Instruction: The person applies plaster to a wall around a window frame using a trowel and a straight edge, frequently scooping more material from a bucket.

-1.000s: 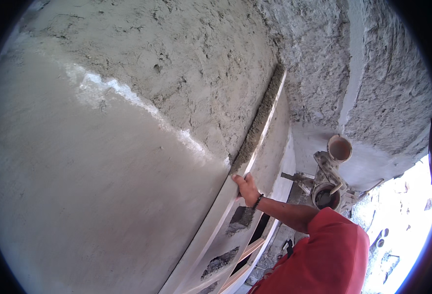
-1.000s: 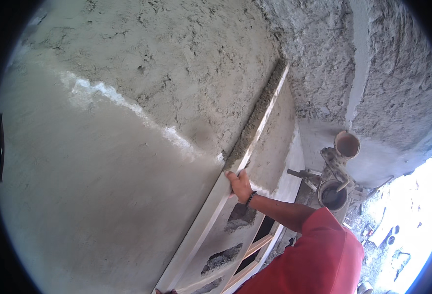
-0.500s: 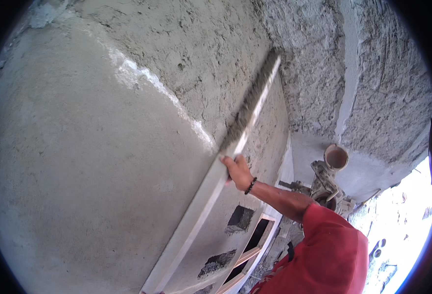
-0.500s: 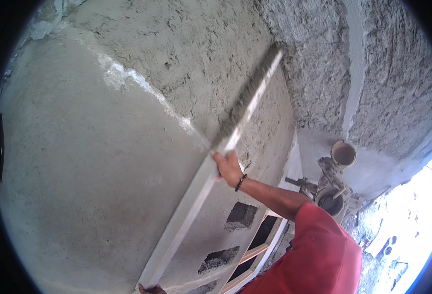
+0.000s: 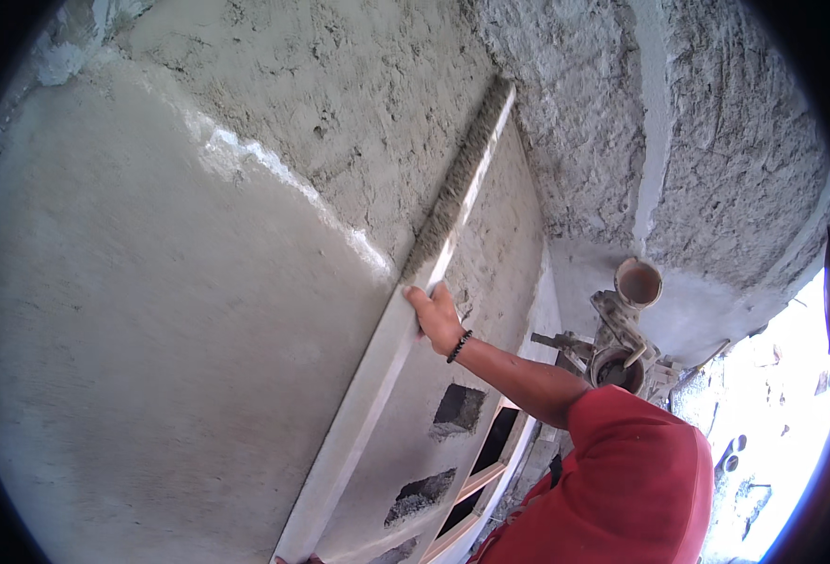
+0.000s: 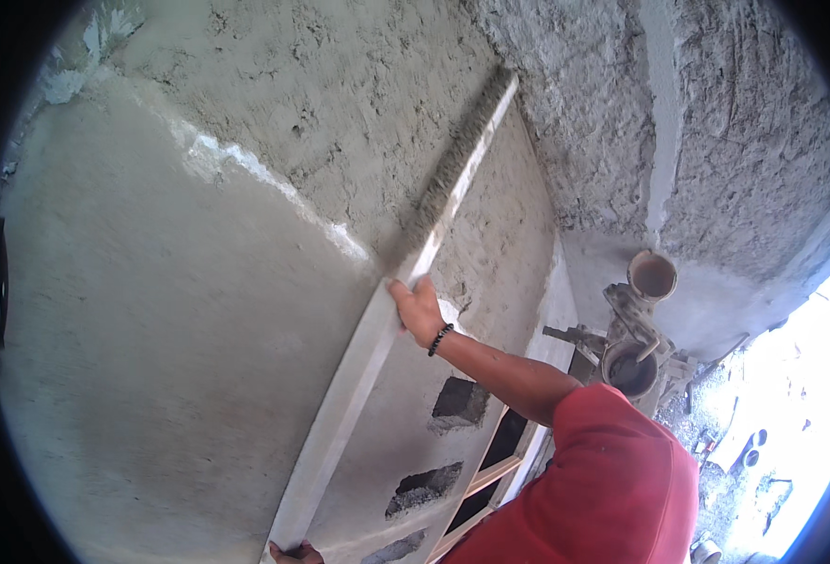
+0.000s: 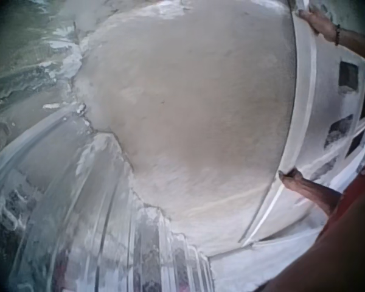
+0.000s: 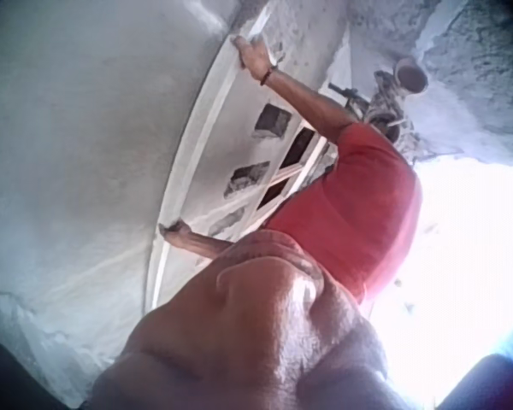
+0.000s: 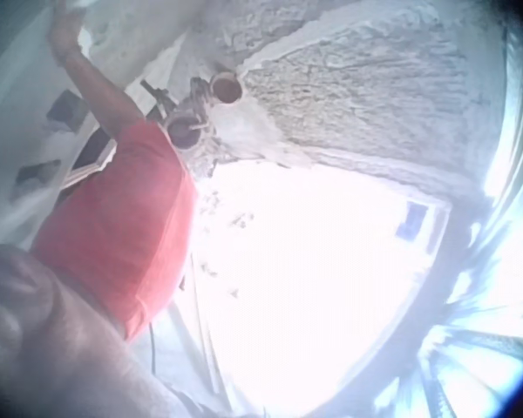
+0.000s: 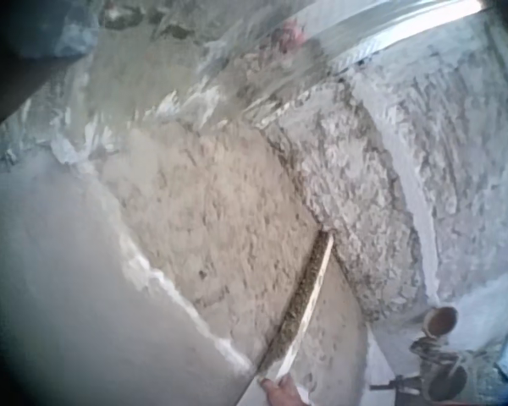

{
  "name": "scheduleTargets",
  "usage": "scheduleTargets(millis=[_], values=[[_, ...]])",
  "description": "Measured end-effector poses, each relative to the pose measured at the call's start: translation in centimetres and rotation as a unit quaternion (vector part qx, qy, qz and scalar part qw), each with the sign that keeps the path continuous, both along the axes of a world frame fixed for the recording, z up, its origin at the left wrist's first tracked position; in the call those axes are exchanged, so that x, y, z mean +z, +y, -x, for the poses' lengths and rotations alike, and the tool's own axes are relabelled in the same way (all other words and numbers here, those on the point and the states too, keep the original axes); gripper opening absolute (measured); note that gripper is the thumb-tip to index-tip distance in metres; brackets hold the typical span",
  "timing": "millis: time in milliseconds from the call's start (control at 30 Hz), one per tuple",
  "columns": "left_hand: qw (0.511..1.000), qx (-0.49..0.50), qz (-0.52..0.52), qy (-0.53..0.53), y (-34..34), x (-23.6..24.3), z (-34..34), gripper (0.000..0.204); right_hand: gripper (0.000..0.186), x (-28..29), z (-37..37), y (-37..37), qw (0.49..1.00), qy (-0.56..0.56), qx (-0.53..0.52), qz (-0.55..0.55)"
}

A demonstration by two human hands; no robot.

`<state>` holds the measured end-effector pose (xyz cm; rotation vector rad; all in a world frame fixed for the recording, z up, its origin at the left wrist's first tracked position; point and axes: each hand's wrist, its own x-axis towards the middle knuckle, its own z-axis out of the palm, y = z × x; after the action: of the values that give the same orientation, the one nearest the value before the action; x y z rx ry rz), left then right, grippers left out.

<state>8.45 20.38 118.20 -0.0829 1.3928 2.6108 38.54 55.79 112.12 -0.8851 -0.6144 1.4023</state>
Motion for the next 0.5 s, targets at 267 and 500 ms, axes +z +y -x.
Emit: scheduleTargets(millis=[267, 500], values=[[0.975, 0.088, 0.197, 0.054, 0.9, 0.1, -2.7, 0.022, 0.048, -10.7, 1.2, -0.6, 0.993, -0.006, 0.026, 0.115], [0.972, 0.093, 0.202, 0.081, 0.6, -2.4, -0.5, 0.027, 0.044, -14.1, 2.4, -1.9, 0.989, -0.014, -0.019, 0.149]])
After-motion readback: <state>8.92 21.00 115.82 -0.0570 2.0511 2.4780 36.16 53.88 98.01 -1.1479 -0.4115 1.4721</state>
